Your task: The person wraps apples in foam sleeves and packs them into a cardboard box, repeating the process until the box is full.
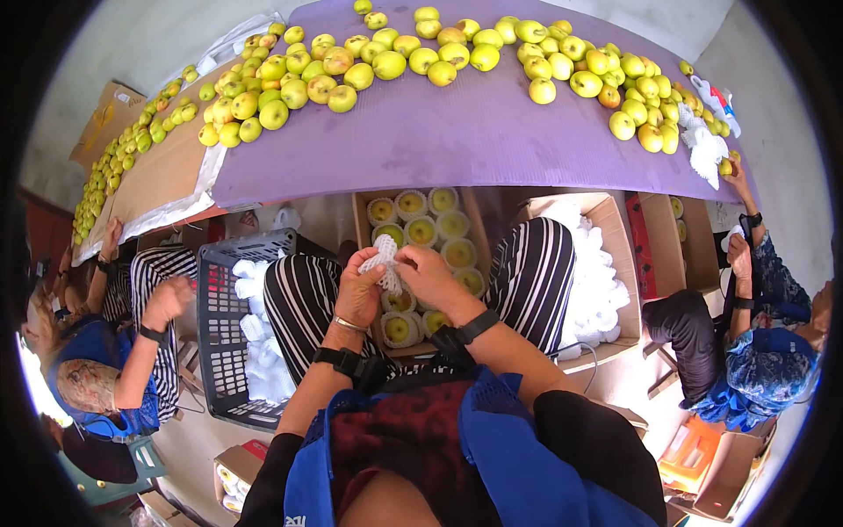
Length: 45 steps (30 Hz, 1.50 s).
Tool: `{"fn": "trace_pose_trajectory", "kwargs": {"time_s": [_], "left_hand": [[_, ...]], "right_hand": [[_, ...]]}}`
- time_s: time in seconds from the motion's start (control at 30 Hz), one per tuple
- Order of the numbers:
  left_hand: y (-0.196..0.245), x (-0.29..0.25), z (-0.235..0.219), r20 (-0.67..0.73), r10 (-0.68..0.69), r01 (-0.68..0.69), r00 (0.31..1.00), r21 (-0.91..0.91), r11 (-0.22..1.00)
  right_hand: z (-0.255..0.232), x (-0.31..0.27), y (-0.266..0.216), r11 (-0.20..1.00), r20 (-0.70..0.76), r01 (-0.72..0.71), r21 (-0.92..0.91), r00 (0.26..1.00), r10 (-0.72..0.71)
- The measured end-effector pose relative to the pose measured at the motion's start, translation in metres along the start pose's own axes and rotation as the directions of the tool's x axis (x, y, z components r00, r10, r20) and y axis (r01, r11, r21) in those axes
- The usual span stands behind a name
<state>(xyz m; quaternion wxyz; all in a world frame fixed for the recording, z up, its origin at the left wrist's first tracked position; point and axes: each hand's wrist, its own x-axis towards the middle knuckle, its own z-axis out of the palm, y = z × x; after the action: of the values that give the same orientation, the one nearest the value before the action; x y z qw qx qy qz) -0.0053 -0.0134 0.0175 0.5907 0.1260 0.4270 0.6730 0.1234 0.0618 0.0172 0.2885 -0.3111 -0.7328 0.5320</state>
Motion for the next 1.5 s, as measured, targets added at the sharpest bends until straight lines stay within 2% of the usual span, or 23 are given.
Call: {"fn": "trace_pose_trajectory", "kwargs": {"time_s": [0.13, 0.17, 0.2, 0.23, 0.3, 0.43, 0.5, 0.63, 0.67, 0.7, 0.73, 0.8, 0.87, 0.93, 1.0, 1.03, 1.07, 1.1, 1.23, 1.3, 1.37, 1.43, 1.5], "left_hand": [[-0.004, 0.002, -0.004, -0.079, -0.060, 0.069, 0.995, 0.118, 0.991], [-0.004, 0.002, -0.005, -0.082, -0.062, 0.072, 0.995, 0.117, 0.991], [-0.005, 0.003, -0.006, -0.059, -0.053, 0.062, 0.997, 0.157, 0.986], [-0.005, 0.003, -0.007, -0.036, -0.044, 0.050, 0.998, 0.196, 0.979], [-0.006, 0.003, -0.008, 0.003, -0.079, 0.078, 0.997, 0.142, 0.987], [0.003, 0.002, -0.006, -0.020, -0.160, 0.158, 0.987, -0.083, 0.984], [0.004, 0.003, -0.009, -0.050, -0.151, 0.148, 0.987, -0.064, 0.987], [-0.002, 0.012, -0.022, -0.220, -0.161, 0.150, 0.962, -0.067, 0.986], [-0.001, 0.012, -0.024, -0.221, -0.160, 0.149, 0.962, -0.069, 0.986], [0.001, 0.011, -0.024, -0.283, -0.200, 0.191, 0.938, -0.060, 0.980], [0.003, 0.010, -0.024, -0.343, -0.237, 0.234, 0.909, -0.052, 0.971], [0.003, 0.010, -0.019, -0.357, -0.252, 0.253, 0.899, -0.046, 0.966], [0.003, 0.009, -0.017, -0.372, -0.269, 0.274, 0.888, -0.039, 0.961], [0.004, 0.007, -0.019, -0.129, -0.340, 0.317, 0.932, -0.170, 0.933], [0.005, 0.005, -0.020, -0.130, -0.300, 0.273, 0.945, -0.187, 0.943], [0.006, 0.005, -0.020, -0.133, -0.258, 0.227, 0.957, -0.208, 0.951], [0.006, 0.005, -0.019, -0.132, -0.256, 0.225, 0.958, -0.209, 0.952], [0.006, 0.006, -0.019, -0.105, -0.291, 0.273, 0.951, -0.158, 0.949], [-0.007, 0.007, -0.015, -0.123, -0.316, 0.316, 0.941, -0.025, 0.949], [-0.015, 0.009, -0.018, -0.130, -0.318, 0.326, 0.939, 0.041, 0.945], [-0.019, 0.010, -0.022, -0.135, -0.319, 0.334, 0.938, 0.106, 0.937], [-0.012, 0.007, -0.015, -0.210, -0.174, 0.228, 0.962, 0.269, 0.936], [0.000, 0.005, -0.007, -0.148, -0.124, 0.153, 0.981, 0.203, 0.967]], "right_hand": [[0.004, 0.004, 0.010, 0.998, -0.207, -0.046, -0.048, 0.978, 0.035], [0.005, 0.007, 0.018, 0.943, -0.232, -0.158, 0.292, 0.945, 0.230], [0.005, 0.009, 0.021, 0.766, -0.187, -0.234, 0.598, 0.889, 0.417], [0.005, 0.009, 0.023, 0.766, -0.184, -0.238, 0.597, 0.889, 0.419], [0.005, 0.010, 0.026, 0.576, -0.100, -0.255, 0.777, 0.853, 0.513], [0.008, 0.009, 0.029, 0.591, -0.091, -0.239, 0.770, 0.876, 0.473], [0.004, 0.010, 0.025, 0.835, -0.174, -0.326, 0.444, 0.883, 0.437], [-0.006, 0.012, 0.005, 0.942, -0.229, -0.286, 0.177, 0.919, 0.322], [-0.011, 0.012, -0.010, 0.996, -0.203, -0.079, 0.046, 0.975, 0.087], [-0.014, 0.013, -0.021, 0.987, -0.146, 0.140, -0.075, 0.978, -0.150], [-0.015, 0.012, -0.027, 0.987, -0.145, 0.141, -0.075, 0.978, -0.151], [-0.013, 0.010, -0.034, 0.826, 0.080, 0.362, -0.432, 0.927, -0.365], [-0.007, 0.005, -0.027, 0.757, 0.106, 0.359, -0.546, 0.926, -0.363], [-0.002, 0.006, -0.006, 0.674, 0.126, 0.349, -0.651, 0.926, -0.357], [0.001, 0.013, 0.015, 0.922, -0.073, 0.270, -0.277, 0.951, -0.300], [0.003, 0.012, 0.018, 0.922, -0.073, 0.272, -0.278, 0.950, -0.302], [0.005, 0.011, 0.020, 0.987, -0.132, 0.010, 0.160, 0.991, 0.012], [0.008, 0.010, 0.019, 0.790, -0.047, -0.239, 0.565, 0.946, 0.320], [0.015, 0.006, 0.015, 0.719, -0.021, -0.279, 0.637, 0.926, 0.378], [0.018, 0.005, 0.014, 0.549, 0.050, -0.297, 0.782, 0.906, 0.419], [0.015, 0.007, 0.017, 0.534, 0.041, -0.279, 0.798, 0.909, 0.414], [0.009, 0.010, 0.015, 0.520, 0.028, -0.259, 0.814, 0.912, 0.410], [0.004, 0.011, 0.012, 0.585, 0.112, -0.343, 0.735, 0.912, 0.395]]}}
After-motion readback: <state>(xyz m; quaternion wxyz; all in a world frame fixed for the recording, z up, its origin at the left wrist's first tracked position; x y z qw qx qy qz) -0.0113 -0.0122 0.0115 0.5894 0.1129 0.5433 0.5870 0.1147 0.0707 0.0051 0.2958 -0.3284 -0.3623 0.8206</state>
